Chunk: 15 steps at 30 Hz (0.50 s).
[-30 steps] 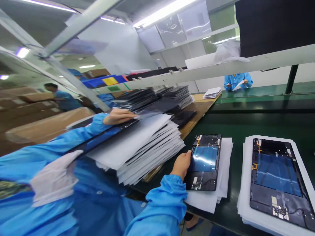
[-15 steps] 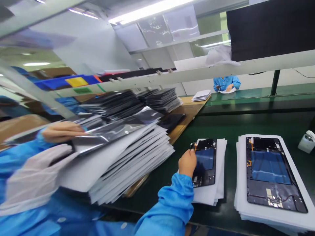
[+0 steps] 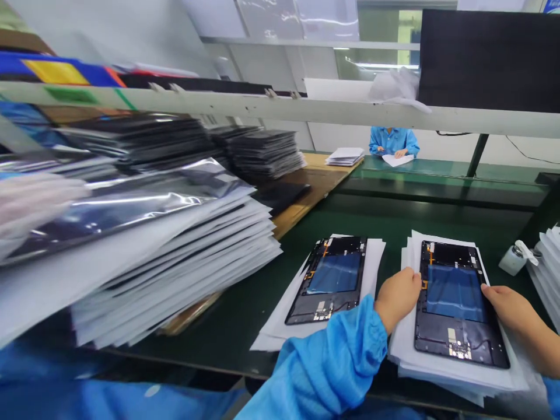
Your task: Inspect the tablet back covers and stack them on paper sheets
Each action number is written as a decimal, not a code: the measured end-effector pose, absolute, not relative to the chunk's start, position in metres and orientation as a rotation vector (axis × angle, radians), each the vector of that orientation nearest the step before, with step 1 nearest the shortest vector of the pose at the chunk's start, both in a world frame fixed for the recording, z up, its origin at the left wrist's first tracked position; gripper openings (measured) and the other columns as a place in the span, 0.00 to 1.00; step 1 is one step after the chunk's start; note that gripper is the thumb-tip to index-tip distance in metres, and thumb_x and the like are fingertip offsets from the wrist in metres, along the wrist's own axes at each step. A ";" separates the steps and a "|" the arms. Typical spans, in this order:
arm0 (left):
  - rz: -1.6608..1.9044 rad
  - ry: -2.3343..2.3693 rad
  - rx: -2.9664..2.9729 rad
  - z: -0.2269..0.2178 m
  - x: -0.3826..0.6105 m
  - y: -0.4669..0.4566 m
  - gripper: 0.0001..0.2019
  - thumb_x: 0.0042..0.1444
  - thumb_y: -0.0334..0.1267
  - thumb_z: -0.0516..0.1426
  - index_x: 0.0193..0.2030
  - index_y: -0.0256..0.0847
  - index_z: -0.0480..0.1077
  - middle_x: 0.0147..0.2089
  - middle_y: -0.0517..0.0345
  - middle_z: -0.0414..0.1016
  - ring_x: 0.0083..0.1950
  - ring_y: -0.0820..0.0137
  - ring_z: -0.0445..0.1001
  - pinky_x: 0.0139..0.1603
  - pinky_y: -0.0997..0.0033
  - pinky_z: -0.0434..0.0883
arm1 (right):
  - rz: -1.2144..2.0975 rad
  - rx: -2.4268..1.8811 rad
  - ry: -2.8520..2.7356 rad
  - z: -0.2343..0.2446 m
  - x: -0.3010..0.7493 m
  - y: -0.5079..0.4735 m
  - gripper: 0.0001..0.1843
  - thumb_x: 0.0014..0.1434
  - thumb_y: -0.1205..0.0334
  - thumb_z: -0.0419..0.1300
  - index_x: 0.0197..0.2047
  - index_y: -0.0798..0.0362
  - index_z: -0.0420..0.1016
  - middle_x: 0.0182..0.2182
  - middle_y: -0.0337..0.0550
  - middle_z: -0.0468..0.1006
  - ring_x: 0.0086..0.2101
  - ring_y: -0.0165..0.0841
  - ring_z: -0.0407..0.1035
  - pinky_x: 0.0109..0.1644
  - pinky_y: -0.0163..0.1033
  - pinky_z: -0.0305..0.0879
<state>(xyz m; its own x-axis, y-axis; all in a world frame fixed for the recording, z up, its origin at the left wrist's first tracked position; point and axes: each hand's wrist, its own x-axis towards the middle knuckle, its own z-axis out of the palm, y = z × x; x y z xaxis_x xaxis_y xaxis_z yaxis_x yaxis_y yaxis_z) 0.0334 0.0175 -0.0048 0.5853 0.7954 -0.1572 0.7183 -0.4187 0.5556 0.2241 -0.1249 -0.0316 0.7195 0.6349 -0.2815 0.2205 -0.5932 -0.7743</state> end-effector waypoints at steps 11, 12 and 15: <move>0.416 1.309 1.756 0.007 0.023 0.014 0.13 0.57 0.42 0.46 0.24 0.38 0.57 0.23 0.62 0.59 0.26 0.74 0.60 0.27 0.73 0.54 | 0.929 -1.724 -0.373 -0.014 0.189 -0.126 0.21 0.54 0.45 0.51 0.41 0.53 0.68 0.29 0.44 0.77 0.30 0.40 0.71 0.28 0.39 0.65; 0.431 1.307 1.650 0.006 0.020 0.016 0.12 0.56 0.41 0.48 0.25 0.38 0.58 0.22 0.63 0.58 0.25 0.75 0.59 0.26 0.74 0.54 | 0.935 -1.712 -0.370 -0.014 0.190 -0.126 0.21 0.53 0.45 0.51 0.41 0.53 0.68 0.28 0.44 0.77 0.30 0.40 0.71 0.28 0.39 0.65; 0.432 1.208 1.249 0.001 0.011 0.024 0.08 0.54 0.36 0.51 0.26 0.37 0.60 0.20 0.64 0.59 0.23 0.75 0.61 0.25 0.75 0.57 | 0.958 -1.715 -0.407 -0.014 0.190 -0.119 0.21 0.53 0.44 0.52 0.40 0.52 0.69 0.25 0.43 0.76 0.29 0.41 0.71 0.28 0.39 0.65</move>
